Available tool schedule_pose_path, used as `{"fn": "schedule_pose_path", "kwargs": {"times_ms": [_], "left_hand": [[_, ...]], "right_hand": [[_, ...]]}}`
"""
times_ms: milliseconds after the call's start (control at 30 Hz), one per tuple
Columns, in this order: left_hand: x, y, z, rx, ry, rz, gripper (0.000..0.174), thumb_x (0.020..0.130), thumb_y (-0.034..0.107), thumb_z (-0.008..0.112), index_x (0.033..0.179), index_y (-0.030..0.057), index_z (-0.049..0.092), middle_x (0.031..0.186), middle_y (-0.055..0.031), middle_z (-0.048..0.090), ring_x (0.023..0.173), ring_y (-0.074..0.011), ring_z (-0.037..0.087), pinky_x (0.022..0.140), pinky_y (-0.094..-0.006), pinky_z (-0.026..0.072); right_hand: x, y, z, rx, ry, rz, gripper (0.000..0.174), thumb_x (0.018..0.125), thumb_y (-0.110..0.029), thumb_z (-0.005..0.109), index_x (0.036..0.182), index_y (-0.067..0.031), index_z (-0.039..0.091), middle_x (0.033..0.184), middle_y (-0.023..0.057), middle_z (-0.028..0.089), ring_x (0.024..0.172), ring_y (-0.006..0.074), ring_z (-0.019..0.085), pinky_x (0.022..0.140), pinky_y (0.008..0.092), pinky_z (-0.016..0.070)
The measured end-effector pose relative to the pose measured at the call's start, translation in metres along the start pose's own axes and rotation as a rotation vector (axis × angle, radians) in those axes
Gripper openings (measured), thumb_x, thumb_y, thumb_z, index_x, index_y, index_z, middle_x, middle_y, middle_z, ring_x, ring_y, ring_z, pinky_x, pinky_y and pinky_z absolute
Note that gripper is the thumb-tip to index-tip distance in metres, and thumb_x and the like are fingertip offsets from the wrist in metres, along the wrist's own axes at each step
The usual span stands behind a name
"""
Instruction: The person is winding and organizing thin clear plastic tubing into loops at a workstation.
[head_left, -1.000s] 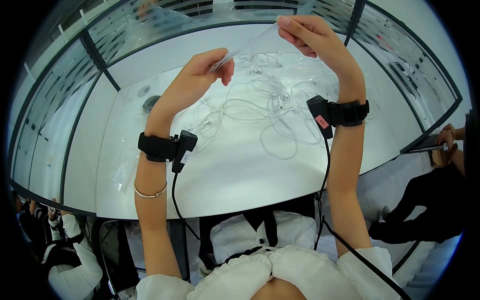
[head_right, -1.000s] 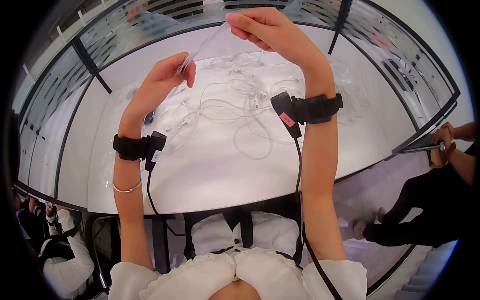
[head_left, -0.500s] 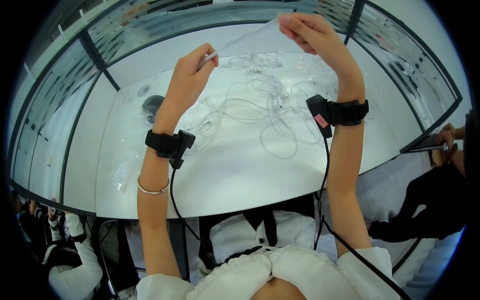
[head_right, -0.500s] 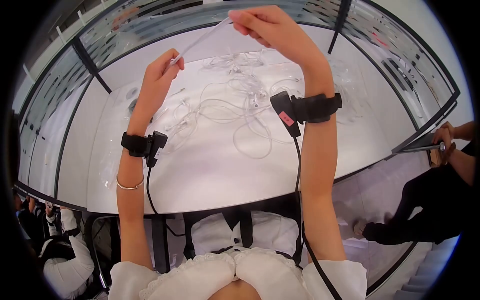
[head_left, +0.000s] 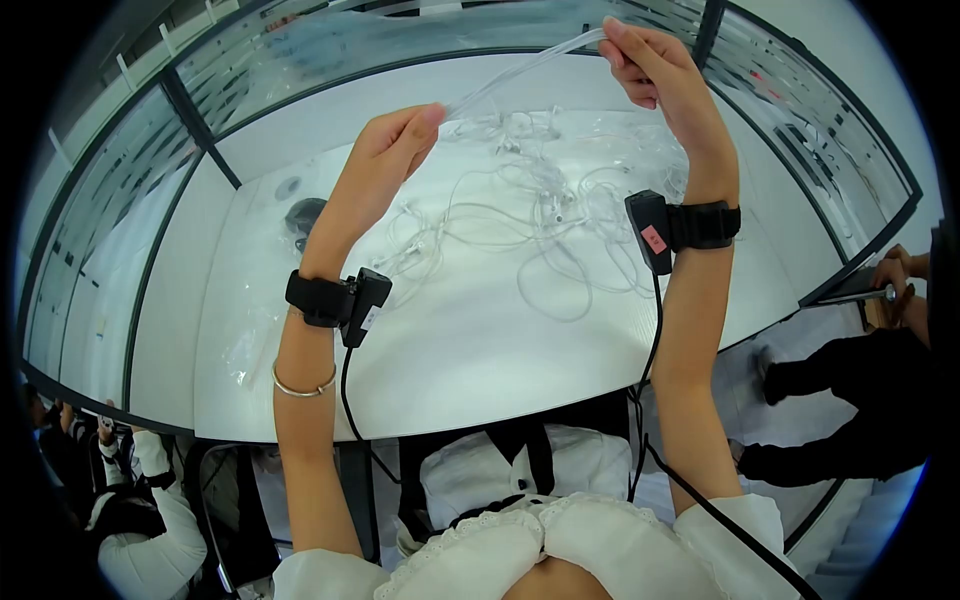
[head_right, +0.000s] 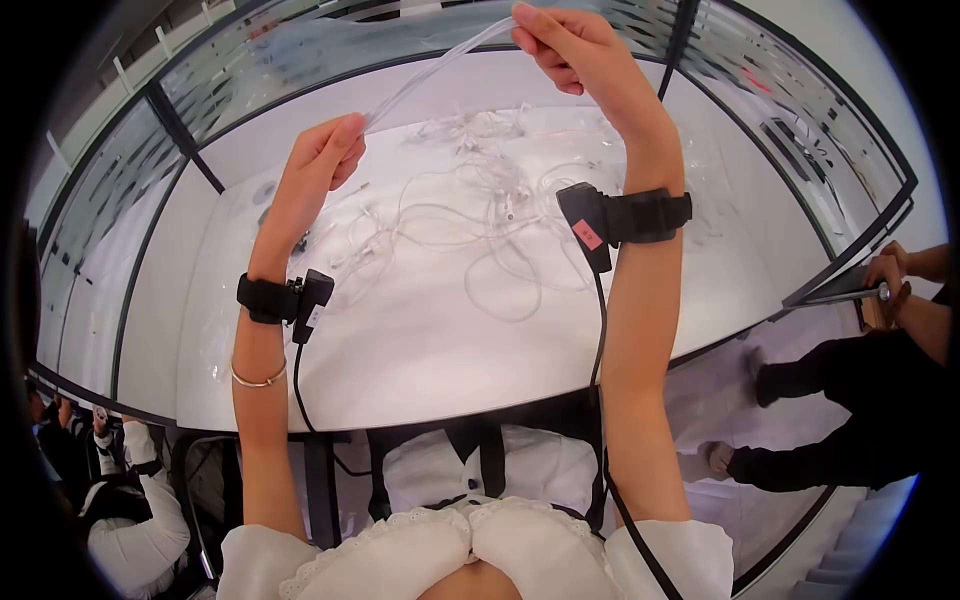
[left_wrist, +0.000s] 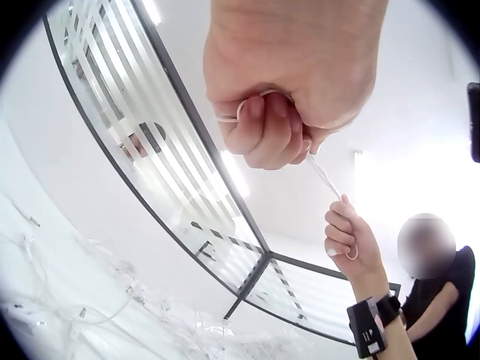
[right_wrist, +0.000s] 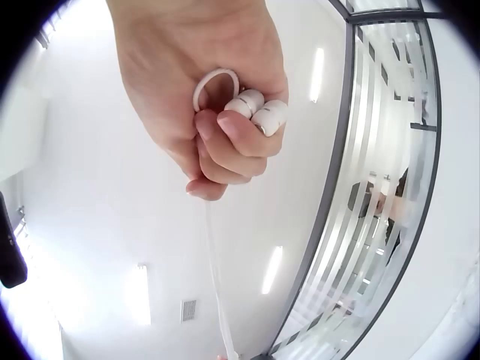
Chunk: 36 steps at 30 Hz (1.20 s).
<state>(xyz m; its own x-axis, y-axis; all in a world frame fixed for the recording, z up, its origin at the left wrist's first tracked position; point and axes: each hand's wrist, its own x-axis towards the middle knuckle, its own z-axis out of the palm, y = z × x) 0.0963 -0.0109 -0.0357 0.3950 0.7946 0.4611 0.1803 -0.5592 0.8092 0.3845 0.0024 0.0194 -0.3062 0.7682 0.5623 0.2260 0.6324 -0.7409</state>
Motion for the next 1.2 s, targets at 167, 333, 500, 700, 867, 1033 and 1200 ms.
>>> {"fn": "schedule_pose_path", "kwargs": {"times_ms": [167,333,500,700,867,1033,1200], "left_hand": [[0.001,-0.004,0.005,0.065,0.057,0.037,0.042,0.100,0.039,0.044,0.068,0.0116,0.038,0.061,0.0082,0.026,0.054,-0.0031,0.020,0.049,-0.0222,0.0159],[-0.002,0.007,0.003,-0.006,-0.026,-0.027,0.043,0.098,0.038,0.046,0.066,0.0126,0.035,0.060,0.0078,0.024,0.054,-0.0037,0.019,0.048,-0.0232,0.0135],[0.000,0.003,-0.002,-0.102,-0.041,-0.084,0.040,0.099,0.035,0.045,0.066,0.0143,0.035,0.058,0.0083,0.025,0.052,-0.0029,0.019,0.046,-0.0230,0.0129],[0.004,-0.008,0.018,-0.196,0.105,-0.089,0.039,0.100,0.035,0.043,0.068,0.0140,0.036,0.056,0.0088,0.025,0.047,-0.0016,0.019,0.042,-0.0218,0.0133],[0.001,0.011,0.020,-0.331,0.068,-0.164,0.037,0.100,0.034,0.043,0.070,0.0135,0.037,0.056,0.0086,0.022,0.046,-0.0019,0.017,0.041,-0.0230,0.0099],[0.001,0.022,0.015,-0.448,0.107,-0.165,0.032,0.099,0.028,0.039,0.071,0.0131,0.037,0.058,0.0082,0.021,0.047,-0.0028,0.016,0.043,-0.0238,0.0092],[0.000,0.019,0.010,-0.476,0.038,-0.158,0.030,0.096,0.032,0.038,0.072,0.0137,0.037,0.058,0.0073,0.021,0.048,-0.0039,0.015,0.044,-0.0239,0.0092]], "right_hand": [[0.004,0.003,0.000,-0.022,0.042,-0.004,0.040,0.097,-0.042,0.049,0.072,-0.0112,0.050,0.057,-0.0102,0.025,0.050,0.0020,0.021,0.046,0.0203,0.0162],[0.005,0.007,0.007,0.027,0.106,0.057,0.039,0.097,-0.040,0.050,0.071,-0.0105,0.051,0.056,-0.0108,0.026,0.050,0.0017,0.022,0.046,0.0204,0.0171],[0.008,0.008,0.012,0.288,0.086,0.131,0.036,0.098,-0.037,0.050,0.073,-0.0098,0.053,0.058,-0.0107,0.027,0.050,0.0014,0.022,0.046,0.0202,0.0176],[0.013,-0.009,0.047,0.449,0.154,0.042,0.031,0.097,-0.033,0.051,0.081,-0.0073,0.055,0.059,-0.0093,0.029,0.049,0.0006,0.024,0.043,0.0190,0.0196],[0.013,-0.020,0.099,0.329,0.135,-0.122,0.034,0.096,-0.032,0.050,0.079,-0.0035,0.056,0.059,-0.0058,0.038,0.051,0.0035,0.034,0.046,0.0228,0.0274],[0.008,-0.021,0.126,0.009,0.091,-0.286,0.030,0.095,-0.026,0.051,0.079,-0.0012,0.055,0.064,0.0060,0.056,0.055,0.0174,0.048,0.054,0.0312,0.0393],[0.004,-0.022,0.122,-0.242,0.052,-0.280,0.024,0.095,-0.024,0.050,0.082,-0.0046,0.058,0.063,0.0089,0.059,0.055,0.0264,0.052,0.052,0.0334,0.0399]]}}
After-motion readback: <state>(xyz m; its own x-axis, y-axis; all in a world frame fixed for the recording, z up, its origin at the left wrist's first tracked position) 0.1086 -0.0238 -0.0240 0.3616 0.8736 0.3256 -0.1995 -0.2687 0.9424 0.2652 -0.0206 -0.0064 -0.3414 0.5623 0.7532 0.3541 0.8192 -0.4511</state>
